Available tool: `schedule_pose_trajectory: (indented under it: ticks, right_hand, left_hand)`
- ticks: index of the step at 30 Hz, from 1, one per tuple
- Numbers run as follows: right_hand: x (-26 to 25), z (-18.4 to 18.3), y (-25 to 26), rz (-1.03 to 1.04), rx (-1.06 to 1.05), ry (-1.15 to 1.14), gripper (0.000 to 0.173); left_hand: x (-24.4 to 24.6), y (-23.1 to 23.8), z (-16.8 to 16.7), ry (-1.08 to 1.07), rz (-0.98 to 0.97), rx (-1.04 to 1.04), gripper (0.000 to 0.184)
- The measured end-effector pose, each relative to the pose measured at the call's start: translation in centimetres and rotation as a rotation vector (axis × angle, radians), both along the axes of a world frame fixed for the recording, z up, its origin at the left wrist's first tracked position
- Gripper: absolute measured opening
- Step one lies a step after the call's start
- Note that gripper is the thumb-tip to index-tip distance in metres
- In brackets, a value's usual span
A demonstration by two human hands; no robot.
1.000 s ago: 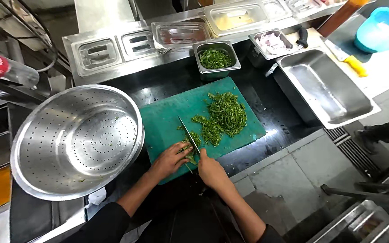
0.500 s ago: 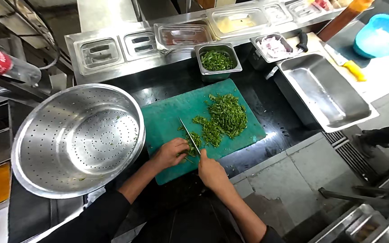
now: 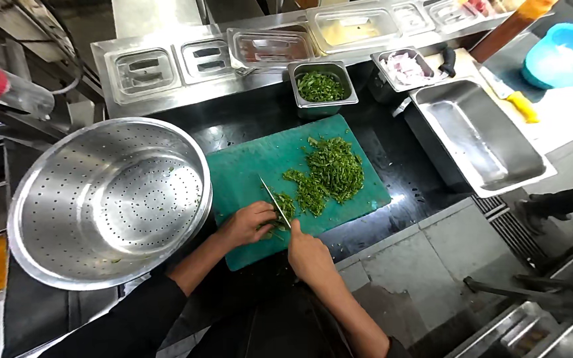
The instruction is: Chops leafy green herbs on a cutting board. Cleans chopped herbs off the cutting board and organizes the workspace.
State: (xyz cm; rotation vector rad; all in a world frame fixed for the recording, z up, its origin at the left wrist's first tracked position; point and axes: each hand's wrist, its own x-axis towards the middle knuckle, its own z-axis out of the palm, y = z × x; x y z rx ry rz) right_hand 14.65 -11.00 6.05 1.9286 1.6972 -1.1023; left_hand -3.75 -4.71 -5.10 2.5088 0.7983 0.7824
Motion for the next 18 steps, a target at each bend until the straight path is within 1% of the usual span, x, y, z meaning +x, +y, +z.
schedule_pose_trajectory:
  ticks: [2, 3, 6, 7, 9, 11, 12, 15, 16, 18]
  right_hand:
    - [0.2, 1.3, -0.6, 0.008, -0.048, 0.008, 0.039]
    - [0.1, 1.2, -0.7, 0.004, -0.062, 0.012, 0.039]
    - [-0.7, -1.0, 0.0, -0.033, -0.024, 0.021, 0.039]
    - [-0.8, -1.1, 0.2, -0.032, -0.004, 0.022, 0.037]
    - [-0.3, 0.0, -0.1, -0.016, -0.007, 0.037, 0.038]
    - [0.1, 1.4, -0.7, -0.01, -0.056, 0.049, 0.04]
    - [0.1, 1.4, -0.9, -0.018, -0.078, 0.052, 0.04]
    - [-0.8, -0.9, -0.6, -0.05, -0.062, 0.049, 0.04]
    - [-0.9, -1.0, -0.4, -0.047, -0.054, 0.043, 0.04]
    - [-0.7, 0.1, -0.6, -0.03, -0.078, 0.04, 0.039]
  left_hand:
    - [-0.1, 0.1, -0.3, -0.013, -0.004, 0.008, 0.016]
    - [-0.2, 0.1, -0.4, -0.021, -0.004, 0.007, 0.016]
    - [-0.1, 0.1, -0.4, -0.047, -0.004, -0.004, 0.014]
    - [-0.1, 0.1, -0.4, -0.048, -0.009, -0.008, 0.014]
    - [-0.3, 0.2, -0.4, -0.04, -0.018, -0.005, 0.014]
    - [-0.4, 0.3, -0.3, -0.039, -0.017, 0.008, 0.016]
    - [-0.4, 0.2, -0.4, -0.047, -0.009, 0.007, 0.016]
    - [-0.4, 0.1, -0.6, -0.083, 0.001, -0.005, 0.014]
    - [-0.4, 0.1, -0.6, -0.09, -0.002, -0.009, 0.014]
    - [-0.7, 0.1, -0.7, -0.089, -0.003, -0.012, 0.014]
